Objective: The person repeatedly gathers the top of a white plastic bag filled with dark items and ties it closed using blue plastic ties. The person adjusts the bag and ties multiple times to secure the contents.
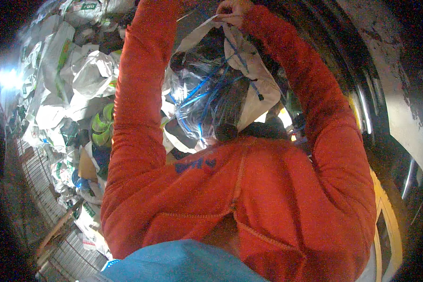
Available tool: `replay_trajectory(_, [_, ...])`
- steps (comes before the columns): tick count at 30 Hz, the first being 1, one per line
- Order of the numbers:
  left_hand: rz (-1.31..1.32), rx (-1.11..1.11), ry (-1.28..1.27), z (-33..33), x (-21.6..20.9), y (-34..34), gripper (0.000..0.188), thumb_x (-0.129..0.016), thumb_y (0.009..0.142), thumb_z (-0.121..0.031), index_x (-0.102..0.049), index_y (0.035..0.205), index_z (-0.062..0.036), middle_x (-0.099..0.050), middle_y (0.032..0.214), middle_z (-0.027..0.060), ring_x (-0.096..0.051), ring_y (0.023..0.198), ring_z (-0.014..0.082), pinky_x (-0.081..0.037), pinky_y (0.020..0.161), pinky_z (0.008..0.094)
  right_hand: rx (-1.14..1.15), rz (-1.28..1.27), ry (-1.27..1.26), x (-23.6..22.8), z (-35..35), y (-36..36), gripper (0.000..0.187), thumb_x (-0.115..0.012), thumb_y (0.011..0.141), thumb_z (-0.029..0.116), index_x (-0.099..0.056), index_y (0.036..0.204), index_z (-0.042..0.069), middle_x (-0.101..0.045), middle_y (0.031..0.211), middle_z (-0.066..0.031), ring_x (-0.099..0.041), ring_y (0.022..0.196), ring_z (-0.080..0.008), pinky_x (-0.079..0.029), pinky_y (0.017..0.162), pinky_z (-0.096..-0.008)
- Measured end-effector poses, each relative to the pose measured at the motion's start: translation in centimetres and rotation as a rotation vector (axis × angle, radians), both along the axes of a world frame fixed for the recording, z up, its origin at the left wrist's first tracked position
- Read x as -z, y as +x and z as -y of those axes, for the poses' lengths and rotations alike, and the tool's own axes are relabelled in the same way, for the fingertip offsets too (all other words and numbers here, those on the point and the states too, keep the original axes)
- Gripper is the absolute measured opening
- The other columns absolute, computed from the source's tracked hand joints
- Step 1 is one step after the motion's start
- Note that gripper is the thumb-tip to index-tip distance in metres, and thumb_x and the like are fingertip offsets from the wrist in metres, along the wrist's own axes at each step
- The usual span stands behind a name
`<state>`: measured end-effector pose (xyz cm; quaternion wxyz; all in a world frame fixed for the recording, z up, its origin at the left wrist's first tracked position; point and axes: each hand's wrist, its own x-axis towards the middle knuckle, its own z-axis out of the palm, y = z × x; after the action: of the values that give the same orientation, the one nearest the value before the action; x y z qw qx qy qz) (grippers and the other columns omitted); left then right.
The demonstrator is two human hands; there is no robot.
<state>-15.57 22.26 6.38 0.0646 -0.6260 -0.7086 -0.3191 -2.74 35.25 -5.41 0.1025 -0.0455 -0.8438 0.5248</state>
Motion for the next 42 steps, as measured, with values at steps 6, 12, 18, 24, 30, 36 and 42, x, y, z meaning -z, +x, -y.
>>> replay_trajectory(6, [1.484, 0.102, -0.076, 0.5, 0.0, -0.8, 0.030, -0.043, 0.088, -0.024, -0.040, 0.062, -0.0102, -0.039, 0.054, 0.0002, -0.037, 0.048, 0.0139, -0.030, 0.048, 0.0279, 0.210, 0.347, 0.023, 1.1, 2.4, 5.2, 0.038, -0.064, 0.078, 0.040, -0.061, 0.085, 0.003, -0.059, 0.074, -0.0031, -0.055, 0.070, -0.0110, -0.045, 0.066, -0.0253])
replay_trajectory(12, [1.485, 0.132, 0.012, 1.4, 0.0, 0.2, 0.031, -0.042, 0.089, -0.024, -0.041, 0.062, -0.0097, -0.036, 0.053, -0.0003, -0.035, 0.047, 0.0133, -0.031, 0.048, 0.0276, 0.180, 0.145, 0.046, 1.5, 3.2, 5.3, 0.031, -0.059, 0.081, 0.033, -0.061, 0.083, 0.002, -0.059, 0.073, -0.0091, -0.057, 0.066, -0.0191, -0.046, 0.062, -0.0295])
replay_trajectory(18, [1.344, -0.028, 0.004, 5.0, -0.4, 0.6, 0.030, -0.040, 0.091, -0.026, -0.047, 0.066, -0.0093, -0.043, 0.056, 0.0018, -0.043, 0.050, 0.0151, -0.035, 0.051, 0.0290, 0.120, -0.043, 0.278, 1.5, 1.4, 5.4, 0.025, -0.054, 0.079, 0.028, -0.059, 0.083, 0.004, -0.056, 0.078, -0.0160, -0.056, 0.073, -0.0341, -0.045, 0.065, -0.0397])
replay_trajectory(24, [0.299, -0.147, -0.034, 8.1, -1.8, 5.9, 0.028, -0.043, 0.088, -0.019, -0.046, 0.065, -0.0045, -0.048, 0.060, 0.0060, -0.050, 0.060, 0.0170, -0.039, 0.055, 0.0291, 0.200, -0.086, 0.277, 1.2, 2.1, 5.1, 0.021, -0.053, 0.079, 0.025, -0.059, 0.079, 0.004, -0.056, 0.076, -0.0142, -0.056, 0.071, -0.0336, -0.045, 0.061, -0.0402])
replay_trajectory(30, [0.852, -0.249, -0.040, 11.0, -2.3, 10.2, 0.032, -0.043, 0.089, -0.020, -0.042, 0.062, -0.0038, -0.041, 0.059, 0.0019, -0.037, 0.055, 0.0106, -0.035, 0.056, 0.0256, 0.250, -0.158, 0.373, 1.4, 2.7, 4.4, 0.018, -0.055, 0.078, 0.021, -0.059, 0.076, 0.003, -0.056, 0.074, -0.0127, -0.055, 0.068, -0.0312, -0.044, 0.060, -0.0369])
replay_trajectory(36, [0.664, -0.163, -0.204, 16.3, -1.3, 11.6, 0.004, -0.048, 0.082, -0.001, -0.050, 0.085, -0.0004, -0.052, 0.067, 0.0079, -0.050, 0.061, 0.0174, -0.042, 0.055, 0.0300, 0.257, -0.141, 0.420, 2.1, 3.3, 4.2, 0.018, -0.057, 0.075, 0.022, -0.060, 0.075, 0.004, -0.058, 0.075, -0.0114, -0.057, 0.066, -0.0263, -0.045, 0.059, -0.0347])
replay_trajectory(42, [0.397, -0.089, -0.196, 18.7, 1.3, 12.3, 0.009, -0.046, 0.083, 0.002, -0.051, 0.089, 0.0025, -0.054, 0.074, 0.0089, -0.051, 0.062, 0.0175, -0.047, 0.061, 0.0301, 0.215, 0.098, 0.417, 0.7, 3.5, 4.1, 0.020, -0.056, 0.077, 0.023, -0.060, 0.076, 0.003, -0.058, 0.076, -0.0131, -0.056, 0.066, -0.0280, -0.046, 0.058, -0.0364])
